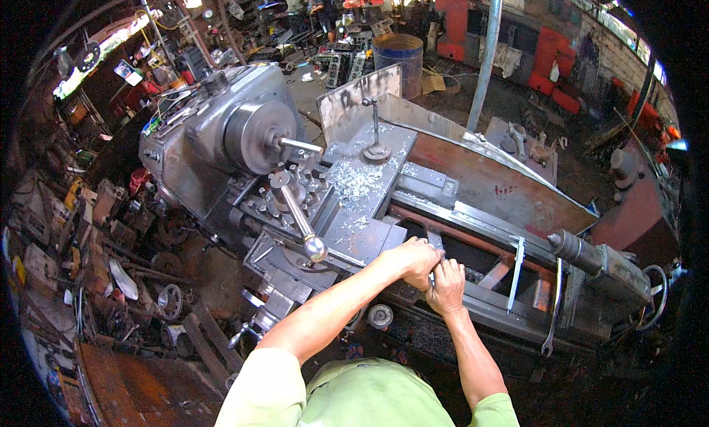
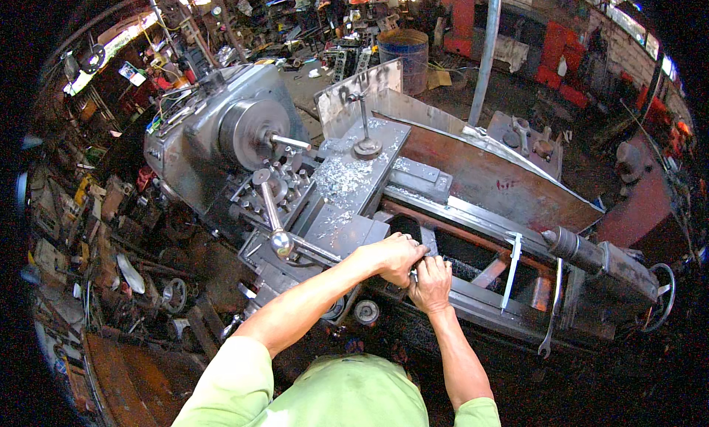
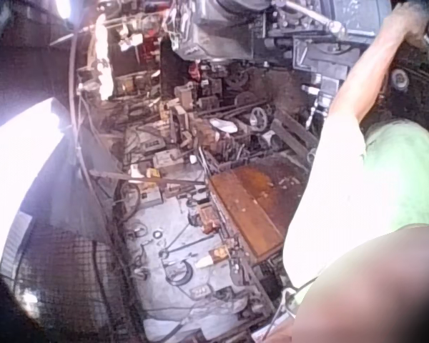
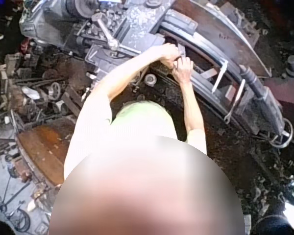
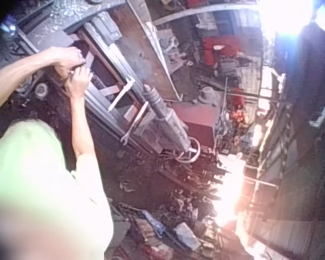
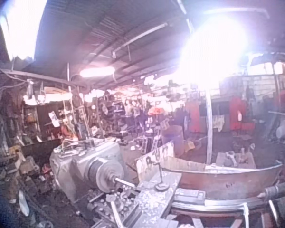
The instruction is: The person operates a metal lathe, adjusting the tool post and handwheels while the chuck rotates. They repeatedly engage the cutting tool with the workpiece, remove metal shavings, and reposition the tool. The person also uses a wrench to tighten components on the lathe.
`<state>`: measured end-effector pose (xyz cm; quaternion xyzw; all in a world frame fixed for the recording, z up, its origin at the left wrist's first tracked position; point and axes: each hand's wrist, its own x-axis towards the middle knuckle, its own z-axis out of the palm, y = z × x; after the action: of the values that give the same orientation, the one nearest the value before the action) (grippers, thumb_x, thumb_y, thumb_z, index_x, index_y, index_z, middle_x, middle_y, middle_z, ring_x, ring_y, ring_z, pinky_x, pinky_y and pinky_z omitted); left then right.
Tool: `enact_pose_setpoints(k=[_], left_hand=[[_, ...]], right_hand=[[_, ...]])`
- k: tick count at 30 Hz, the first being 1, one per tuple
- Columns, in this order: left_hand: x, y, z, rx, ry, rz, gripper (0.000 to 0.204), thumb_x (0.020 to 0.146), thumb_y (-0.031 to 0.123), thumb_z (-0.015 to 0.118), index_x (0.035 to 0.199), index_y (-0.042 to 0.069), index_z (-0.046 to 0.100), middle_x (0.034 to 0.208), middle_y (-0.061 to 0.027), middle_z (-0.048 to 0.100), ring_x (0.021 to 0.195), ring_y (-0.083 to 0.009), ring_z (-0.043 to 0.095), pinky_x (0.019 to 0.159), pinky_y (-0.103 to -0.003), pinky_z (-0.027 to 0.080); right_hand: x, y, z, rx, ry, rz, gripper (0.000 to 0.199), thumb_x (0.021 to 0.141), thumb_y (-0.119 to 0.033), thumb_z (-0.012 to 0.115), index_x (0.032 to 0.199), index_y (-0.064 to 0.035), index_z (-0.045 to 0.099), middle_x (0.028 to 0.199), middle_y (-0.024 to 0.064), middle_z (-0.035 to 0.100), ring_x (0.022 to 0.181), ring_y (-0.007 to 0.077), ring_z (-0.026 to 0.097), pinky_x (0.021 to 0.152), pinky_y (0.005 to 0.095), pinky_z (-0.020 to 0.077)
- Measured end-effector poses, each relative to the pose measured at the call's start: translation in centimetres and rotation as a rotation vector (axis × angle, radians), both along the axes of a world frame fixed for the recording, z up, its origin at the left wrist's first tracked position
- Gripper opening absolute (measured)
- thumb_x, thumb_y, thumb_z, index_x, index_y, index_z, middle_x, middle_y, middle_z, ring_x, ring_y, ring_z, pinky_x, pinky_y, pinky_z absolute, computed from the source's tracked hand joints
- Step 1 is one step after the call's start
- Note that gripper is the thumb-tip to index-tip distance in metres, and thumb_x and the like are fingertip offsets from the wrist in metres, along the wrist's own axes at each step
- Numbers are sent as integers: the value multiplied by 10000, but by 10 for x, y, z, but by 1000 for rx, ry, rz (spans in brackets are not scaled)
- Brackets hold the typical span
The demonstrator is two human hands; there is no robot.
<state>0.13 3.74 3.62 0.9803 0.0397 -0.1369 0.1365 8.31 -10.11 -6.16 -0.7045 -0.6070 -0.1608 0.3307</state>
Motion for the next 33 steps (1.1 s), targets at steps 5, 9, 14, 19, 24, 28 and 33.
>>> enact_pose_setpoints(k=[5,9,14,19,24,28,33], left_hand=[[-31,-22,-9,-16,-328,208,795,689,167,697,1395,-83,428,1323,-286,536,1260,-438,482,1078,-546,380],[-58,-67,-30,193,-638,406,778,751,147,683,1431,-84,384,1399,-268,478,1323,-436,433,1125,-572,305],[-67,-94,-61,355,-685,458,623,905,136,489,1482,-59,358,1533,-256,373,1437,-439,324,1141,-570,273],[-62,-82,-77,453,-728,410,601,919,149,482,1478,-44,373,1516,-232,403,1415,-407,362,1138,-541,281],[-52,-71,-81,500,-753,390,624,898,162,510,1474,-38,378,1477,-212,441,1385,-376,395,1117,-515,310],[-44,-65,-78,519,-783,390,605,891,167,517,1453,-28,403,1402,-191,492,1341,-353,431,1099,-510,331],[-34,-57,-66,517,-706,374,543,883,172,531,1379,-38,464,1219,-177,573,1187,-341,525,1062,-503,376]], right_hand=[[3,2,-2,-62,54,18,222,763,-205,675,910,-50,614,843,128,585,789,318,565,708,447,410],[1,4,-2,-61,142,18,177,799,-193,671,895,-52,621,784,148,613,750,351,603,677,458,446],[-4,1,5,-150,374,-18,194,896,-224,606,896,-34,644,810,203,669,769,419,648,687,509,498],[-4,0,19,-371,548,-87,360,963,-347,512,1020,-50,706,922,262,688,883,461,657,761,534,515],[-3,2,28,-488,659,-83,491,990,-442,449,1077,-40,716,978,287,681,960,479,649,823,524,516],[-3,1,36,-499,781,-54,546,1000,-471,425,1051,-8,709,959,301,679,967,489,649,826,521,511],[-5,1,48,-556,918,-43,491,1016,-408,436,1084,5,693,907,320,677,966,480,668,820,490,519]])
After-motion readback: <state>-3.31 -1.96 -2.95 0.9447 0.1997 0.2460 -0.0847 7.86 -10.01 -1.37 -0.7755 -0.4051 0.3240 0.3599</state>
